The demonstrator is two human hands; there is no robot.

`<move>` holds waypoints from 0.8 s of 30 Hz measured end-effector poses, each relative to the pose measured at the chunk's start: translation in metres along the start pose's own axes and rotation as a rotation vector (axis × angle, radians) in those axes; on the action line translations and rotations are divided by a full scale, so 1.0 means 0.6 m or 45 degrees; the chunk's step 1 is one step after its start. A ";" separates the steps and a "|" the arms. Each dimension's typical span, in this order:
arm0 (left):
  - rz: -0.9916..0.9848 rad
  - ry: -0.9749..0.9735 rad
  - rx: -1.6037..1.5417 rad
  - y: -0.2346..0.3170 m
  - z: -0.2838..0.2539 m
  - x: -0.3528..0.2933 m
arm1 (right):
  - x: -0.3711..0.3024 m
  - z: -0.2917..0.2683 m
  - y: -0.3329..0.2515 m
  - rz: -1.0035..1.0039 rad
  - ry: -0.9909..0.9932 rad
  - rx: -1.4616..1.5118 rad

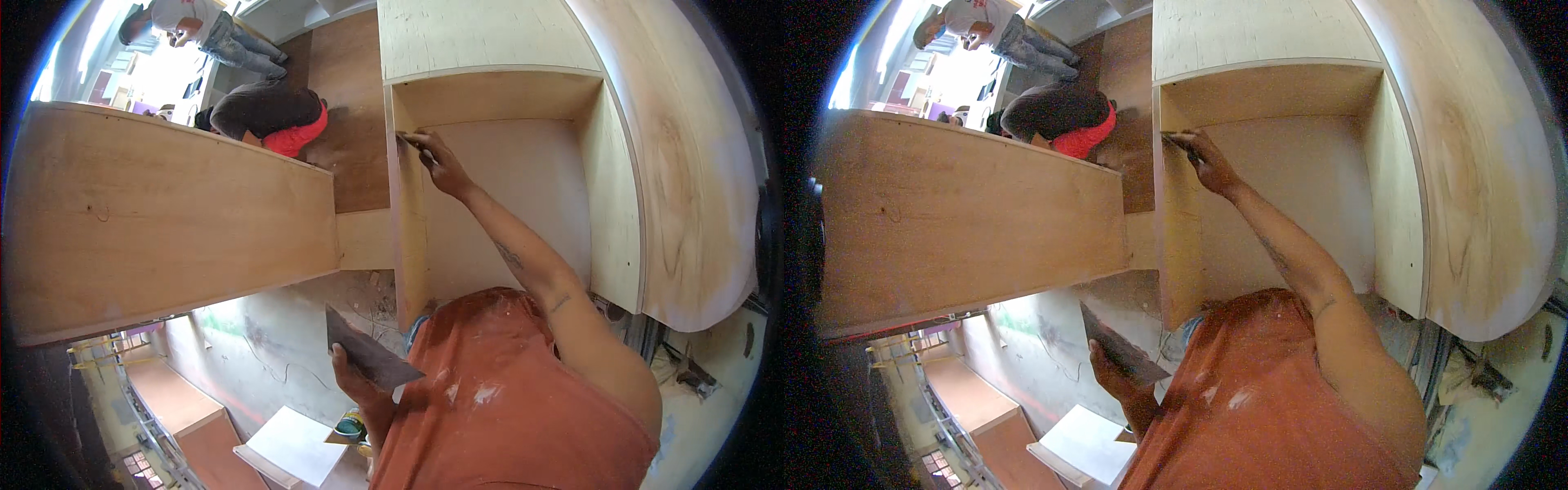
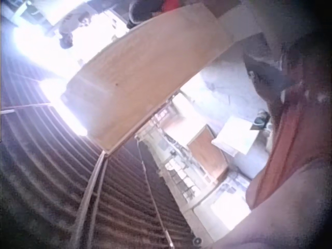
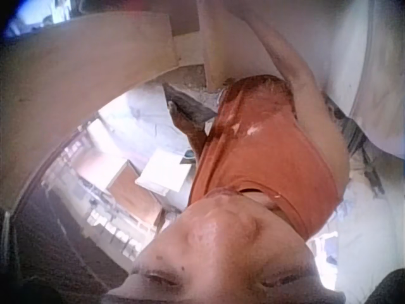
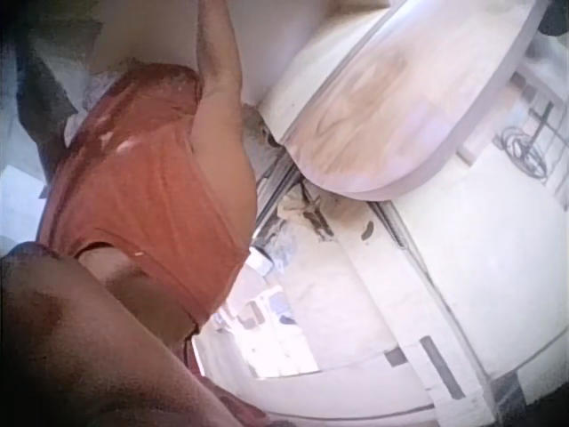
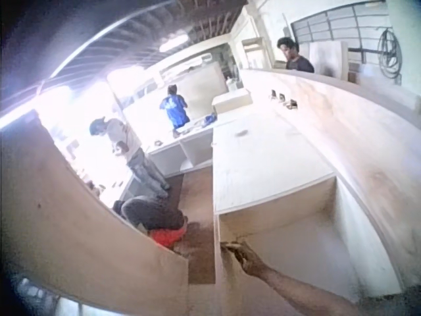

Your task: The person applies filler along the edges of a wooden cabinet using putty knives and smooths the surfaces with sanding blocks.

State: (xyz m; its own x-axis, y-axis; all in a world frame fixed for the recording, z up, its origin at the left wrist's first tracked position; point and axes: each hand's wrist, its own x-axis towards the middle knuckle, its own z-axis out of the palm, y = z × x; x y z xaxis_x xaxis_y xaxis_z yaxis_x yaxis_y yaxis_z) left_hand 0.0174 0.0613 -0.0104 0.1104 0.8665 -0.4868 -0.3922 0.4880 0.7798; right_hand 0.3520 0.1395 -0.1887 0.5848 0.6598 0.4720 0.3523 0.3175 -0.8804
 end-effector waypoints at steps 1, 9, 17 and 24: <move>0.021 -0.053 -0.014 -0.002 -0.017 0.010 | -0.009 -0.002 0.000 -0.042 -0.052 0.059; -0.048 -0.411 -0.067 0.012 0.025 0.040 | -0.002 -0.073 -0.024 -0.217 -0.412 -0.160; -0.333 -0.402 -0.237 -0.038 0.178 0.054 | -0.008 -0.117 -0.182 -0.226 -0.289 0.126; -0.381 -0.496 -0.236 -0.036 0.202 0.026 | -0.083 -0.079 -0.342 -0.266 -0.464 0.231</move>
State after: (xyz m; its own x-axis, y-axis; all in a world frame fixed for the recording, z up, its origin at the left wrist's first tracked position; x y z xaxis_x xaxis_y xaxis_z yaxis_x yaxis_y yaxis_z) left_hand 0.1384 0.0769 0.0130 0.5602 0.6837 -0.4677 -0.4422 0.7243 0.5291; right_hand 0.2856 0.0093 -0.0292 0.2081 0.7550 0.6218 0.2825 0.5623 -0.7772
